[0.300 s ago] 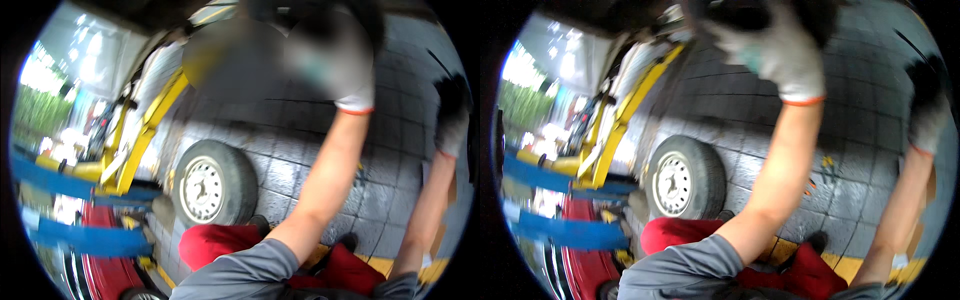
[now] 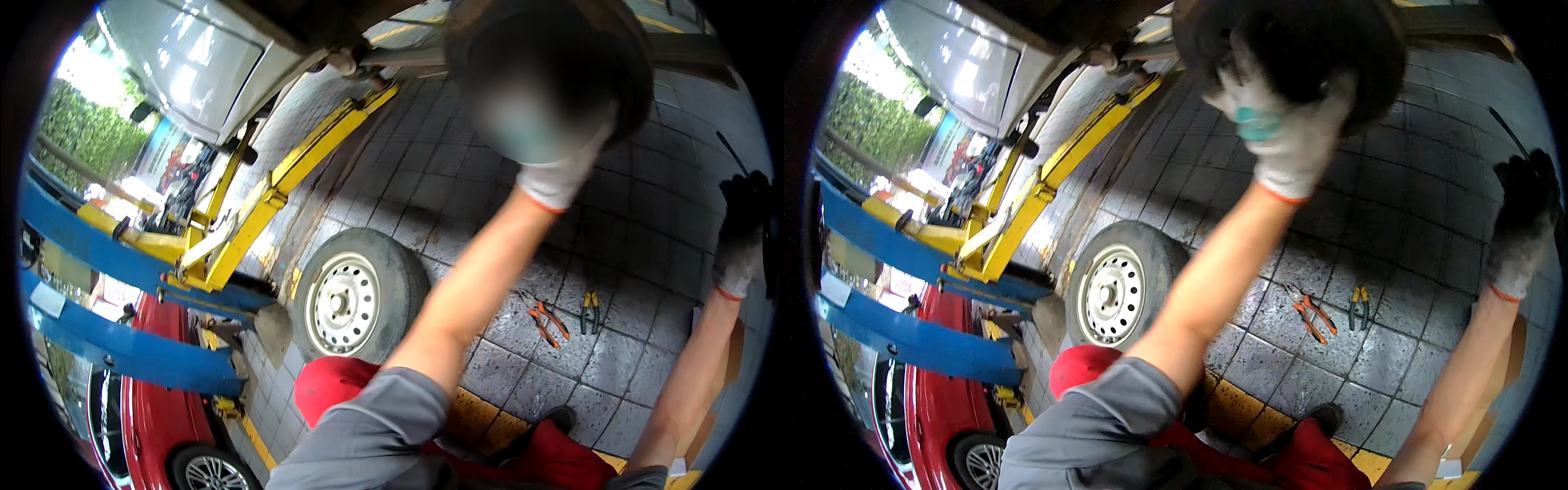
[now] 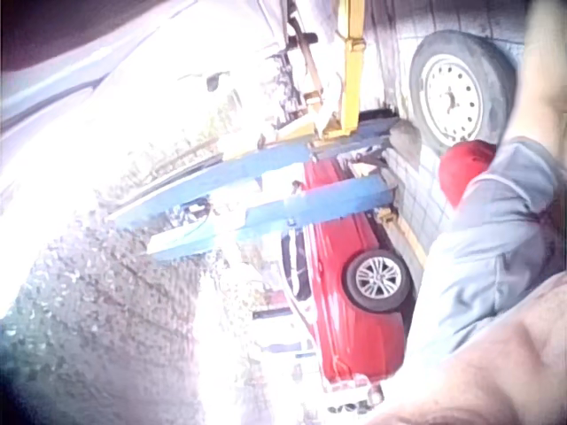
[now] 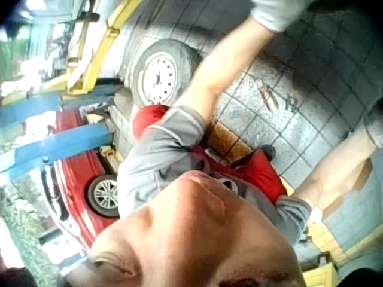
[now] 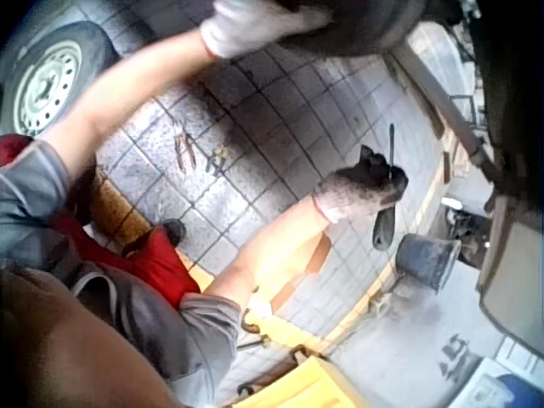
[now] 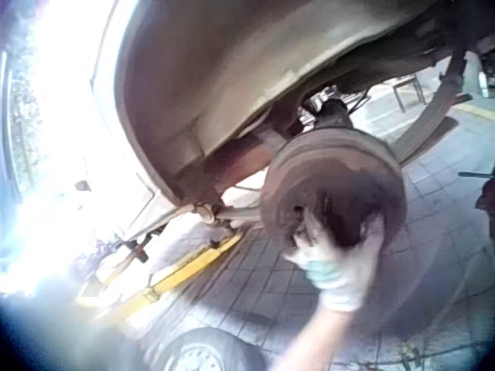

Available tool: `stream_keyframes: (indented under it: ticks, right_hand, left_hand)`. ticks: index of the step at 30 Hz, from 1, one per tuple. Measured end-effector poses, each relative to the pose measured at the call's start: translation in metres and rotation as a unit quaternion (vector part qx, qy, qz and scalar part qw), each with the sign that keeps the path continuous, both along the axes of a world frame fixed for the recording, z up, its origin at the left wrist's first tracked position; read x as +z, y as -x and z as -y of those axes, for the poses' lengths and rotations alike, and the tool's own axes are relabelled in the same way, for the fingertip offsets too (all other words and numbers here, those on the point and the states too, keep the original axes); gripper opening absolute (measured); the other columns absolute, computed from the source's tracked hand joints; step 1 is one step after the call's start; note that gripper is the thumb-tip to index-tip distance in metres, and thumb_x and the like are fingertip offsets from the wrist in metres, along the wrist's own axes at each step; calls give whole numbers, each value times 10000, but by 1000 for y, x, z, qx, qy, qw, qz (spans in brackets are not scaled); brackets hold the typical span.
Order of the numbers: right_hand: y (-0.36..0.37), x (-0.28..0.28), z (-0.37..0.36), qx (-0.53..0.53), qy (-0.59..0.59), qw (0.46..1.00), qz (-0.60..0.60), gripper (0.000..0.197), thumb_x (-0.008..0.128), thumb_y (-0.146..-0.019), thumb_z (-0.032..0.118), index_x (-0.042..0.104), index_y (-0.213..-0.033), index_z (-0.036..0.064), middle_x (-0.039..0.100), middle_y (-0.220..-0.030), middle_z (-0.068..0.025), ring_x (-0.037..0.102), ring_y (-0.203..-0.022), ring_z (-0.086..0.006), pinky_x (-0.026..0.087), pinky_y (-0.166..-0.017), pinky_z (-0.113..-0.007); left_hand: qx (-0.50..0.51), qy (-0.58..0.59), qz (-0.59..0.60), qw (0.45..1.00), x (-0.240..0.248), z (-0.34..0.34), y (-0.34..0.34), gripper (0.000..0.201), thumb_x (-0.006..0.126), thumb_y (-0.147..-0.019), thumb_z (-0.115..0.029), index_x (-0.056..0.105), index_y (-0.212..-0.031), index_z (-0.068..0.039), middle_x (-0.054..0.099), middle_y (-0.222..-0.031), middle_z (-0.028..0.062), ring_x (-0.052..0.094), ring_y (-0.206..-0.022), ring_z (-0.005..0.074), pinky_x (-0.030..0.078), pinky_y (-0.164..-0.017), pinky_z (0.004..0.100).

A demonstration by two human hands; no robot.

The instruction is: The person installs a brake disc onto a vehicle hub and secures it using a screwdriver to tighten the bolts. The person repeatedly adjusts the disc and tightens the fasteners to ensure it is properly mounted.

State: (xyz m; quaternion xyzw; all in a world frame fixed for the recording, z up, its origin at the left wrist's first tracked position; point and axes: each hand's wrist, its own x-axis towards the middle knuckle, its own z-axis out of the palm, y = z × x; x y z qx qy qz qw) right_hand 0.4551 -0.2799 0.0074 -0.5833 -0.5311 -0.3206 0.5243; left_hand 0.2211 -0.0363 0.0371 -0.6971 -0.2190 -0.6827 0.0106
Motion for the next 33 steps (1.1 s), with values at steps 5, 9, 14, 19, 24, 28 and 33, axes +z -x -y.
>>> stream_keyframes:
  ticks: [5, 9, 14, 19, 24, 28, 33]
  right_hand:
    - [-2, -45, -10, 91, -44, 963, -250, 423, 491, -1043, 229, 536, -1418, 39, 686, -1224, -146, 691, -1094, -260, 563, -974, -417]
    - [20, -39, -27, -31, -40, 989, -138, 399, 591, -971, -54, 561, -1363, 16, 707, -1158, -123, 737, -969, -224, 635, -854, -347]
    - [51, -18, -49, -52, -31, 991, -122, 296, 584, -989, -39, 559, -1284, -17, 646, -1134, -134, 695, -973, -211, 611, -832, -363]
    - [70, -7, -54, -170, -29, 985, -30, 190, 571, -986, -44, 588, -1175, -37, 648, -965, -141, 694, -805, -235, 603, -757, -353]
    - [112, 11, -39, -191, -5, 981, -34, 455, 605, -888, -88, 579, -1334, -1, 642, -1237, -166, 657, -1105, -309, 541, -985, -392]
    - [146, 38, -52, 218, -161, 950, -154, 264, 591, -981, 255, 590, -1065, 5, 608, -951, -136, 550, -780, -197, 541, -806, -417]
    - [187, 67, -80, 131, -25, 988, 79, 236, 681, -899, 19, 664, -1133, -9, 692, -1103, -137, 686, -976, -243, 545, -872, -352]
  left_hand:
    - [-72, -358, -319, 875, 53, -57, 53, 766, 865, -642, -550, 675, -1281, -172, 616, -1268, 88, 560, -1212, 381, 409, -1055, 564]
    - [-196, -458, -532, 685, 110, -81, 55, 529, 798, -746, -434, 719, -1232, -237, 679, -1180, 28, 637, -1155, 322, 509, -1030, 491]
    - [-195, -429, -616, 631, 130, -72, 45, 326, 673, -909, -303, 699, -1212, -187, 664, -1277, 95, 648, -1202, 296, 558, -1017, 396]
    - [-155, -494, -511, 686, 113, -64, 55, 390, 769, -782, -407, 744, -1150, -280, 671, -1177, 55, 633, -1160, 322, 521, -1038, 481]
    - [-95, -380, -344, 853, 65, -55, 57, 563, 826, -701, -542, 720, -1192, -289, 633, -1150, 58, 604, -1128, 355, 493, -949, 541]
    - [-47, -295, -266, 916, 36, -52, 49, 630, 833, -685, -574, 715, -1212, -248, 648, -1152, 83, 601, -1109, 372, 482, -949, 542]
    - [-104, -259, -248, 928, 34, -51, 46, 637, 836, -669, -515, 706, -1251, -291, 659, -1189, 64, 553, -1218, 375, 447, -1001, 571]
